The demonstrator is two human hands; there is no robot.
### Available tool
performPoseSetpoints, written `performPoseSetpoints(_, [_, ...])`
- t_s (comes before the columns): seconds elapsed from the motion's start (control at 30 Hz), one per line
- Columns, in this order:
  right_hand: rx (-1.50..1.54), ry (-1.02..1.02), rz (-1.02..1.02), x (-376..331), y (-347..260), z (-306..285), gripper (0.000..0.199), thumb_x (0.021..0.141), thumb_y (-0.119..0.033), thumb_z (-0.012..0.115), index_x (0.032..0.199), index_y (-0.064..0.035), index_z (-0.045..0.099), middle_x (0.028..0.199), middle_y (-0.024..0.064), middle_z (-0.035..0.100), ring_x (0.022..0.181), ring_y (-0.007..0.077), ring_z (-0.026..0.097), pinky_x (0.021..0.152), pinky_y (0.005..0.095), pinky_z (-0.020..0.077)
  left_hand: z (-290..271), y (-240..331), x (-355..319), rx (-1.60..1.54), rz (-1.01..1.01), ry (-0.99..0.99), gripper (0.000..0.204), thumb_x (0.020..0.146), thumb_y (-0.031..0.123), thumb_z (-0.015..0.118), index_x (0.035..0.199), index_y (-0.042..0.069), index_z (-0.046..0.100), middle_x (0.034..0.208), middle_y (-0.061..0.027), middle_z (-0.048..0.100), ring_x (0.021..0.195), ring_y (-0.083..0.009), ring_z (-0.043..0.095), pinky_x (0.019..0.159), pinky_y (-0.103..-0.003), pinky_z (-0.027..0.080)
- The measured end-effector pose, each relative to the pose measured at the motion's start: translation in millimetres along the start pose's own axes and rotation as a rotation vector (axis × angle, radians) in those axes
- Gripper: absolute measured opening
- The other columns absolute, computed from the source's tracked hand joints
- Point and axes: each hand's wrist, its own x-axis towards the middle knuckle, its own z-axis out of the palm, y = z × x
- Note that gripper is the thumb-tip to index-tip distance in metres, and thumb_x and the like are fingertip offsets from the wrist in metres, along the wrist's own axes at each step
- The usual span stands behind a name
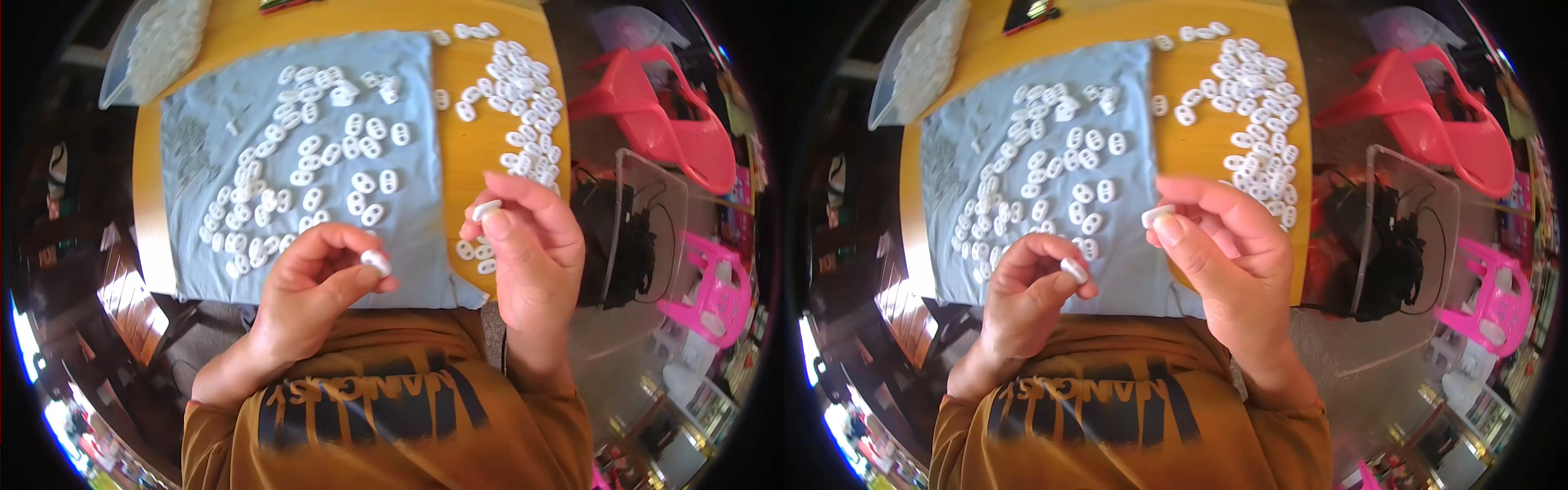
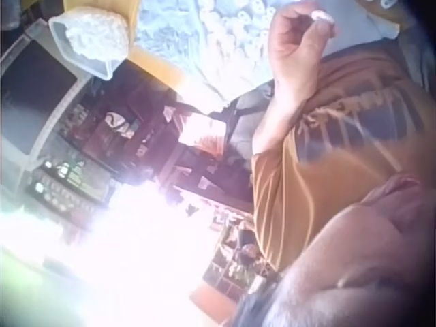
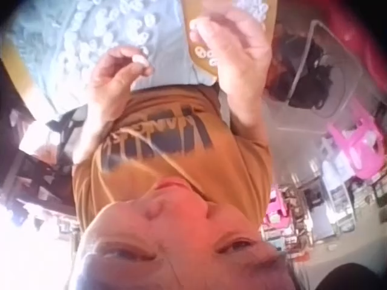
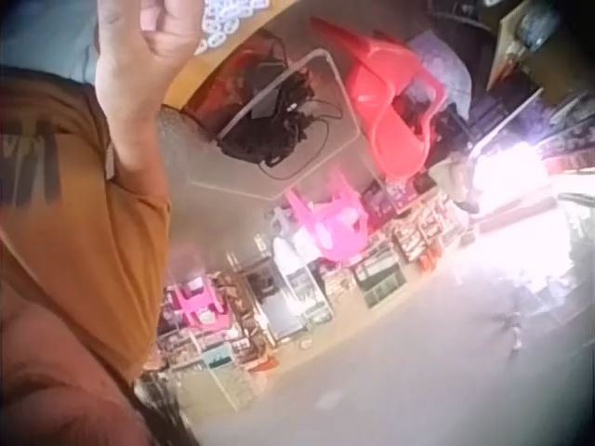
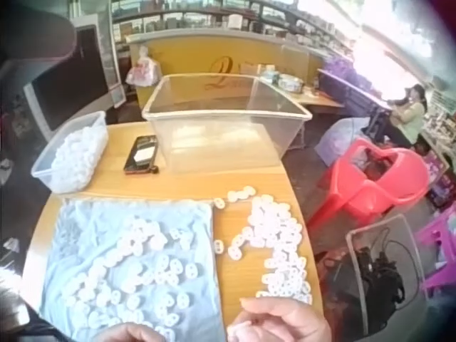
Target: The person is assembling small white plastic components by inserting metal pins into them.
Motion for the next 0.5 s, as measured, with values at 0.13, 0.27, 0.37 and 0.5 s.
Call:
performPoseSetpoints(0.13, [-0.026, 0.007, 0.101, -5, 5, 15, 0.018, 0.086, -0.002, 0.061, 0.103, 0.0047, 0.060, 0.093, 0.0131, 0.066, 0.085, 0.0163, 0.064, 0.077, 0.0279, 0.0528, 6, 4, -1, -0.085, -0.004, 0.045, 0.017, 0.086, -0.002, 0.058, 0.102, 0.000, 0.054, 0.094, -0.0078, 0.059, 0.082, -0.0168, 0.061, 0.076, -0.029, 0.051])
performPoseSetpoints(0.27, [0.068, -0.025, 0.217, -10, 16, 24, 0.017, 0.085, -0.005, 0.063, 0.100, 0.0022, 0.061, 0.092, 0.0091, 0.065, 0.084, 0.0139, 0.061, 0.075, 0.0269, 0.0509, 7, 5, -7, -0.096, 0.033, 0.082, 0.016, 0.086, 0.000, 0.059, 0.101, 0.000, 0.055, 0.092, -0.0079, 0.060, 0.079, -0.0167, 0.062, 0.073, -0.030, 0.053])
performPoseSetpoints(0.37, [0.148, -0.064, 0.270, -15, 21, 32, 0.017, 0.084, -0.006, 0.064, 0.099, 0.0014, 0.062, 0.091, 0.0074, 0.065, 0.082, 0.0123, 0.060, 0.074, 0.0263, 0.0500, 3, 3, -12, -0.092, 0.079, 0.080, 0.017, 0.086, 0.001, 0.060, 0.102, -0.001, 0.054, 0.093, -0.0086, 0.061, 0.079, -0.0175, 0.063, 0.073, -0.029, 0.053])
performPoseSetpoints(0.5, [0.160, -0.082, 0.291, -22, 22, 45, 0.016, 0.084, -0.006, 0.064, 0.099, 0.0011, 0.062, 0.090, 0.0075, 0.065, 0.080, 0.0119, 0.059, 0.073, 0.0263, 0.0500, -5, -3, -19, -0.131, 0.144, 0.037, 0.018, 0.087, 0.002, 0.060, 0.104, -0.001, 0.053, 0.094, -0.0100, 0.061, 0.082, -0.0181, 0.063, 0.074, -0.029, 0.053])
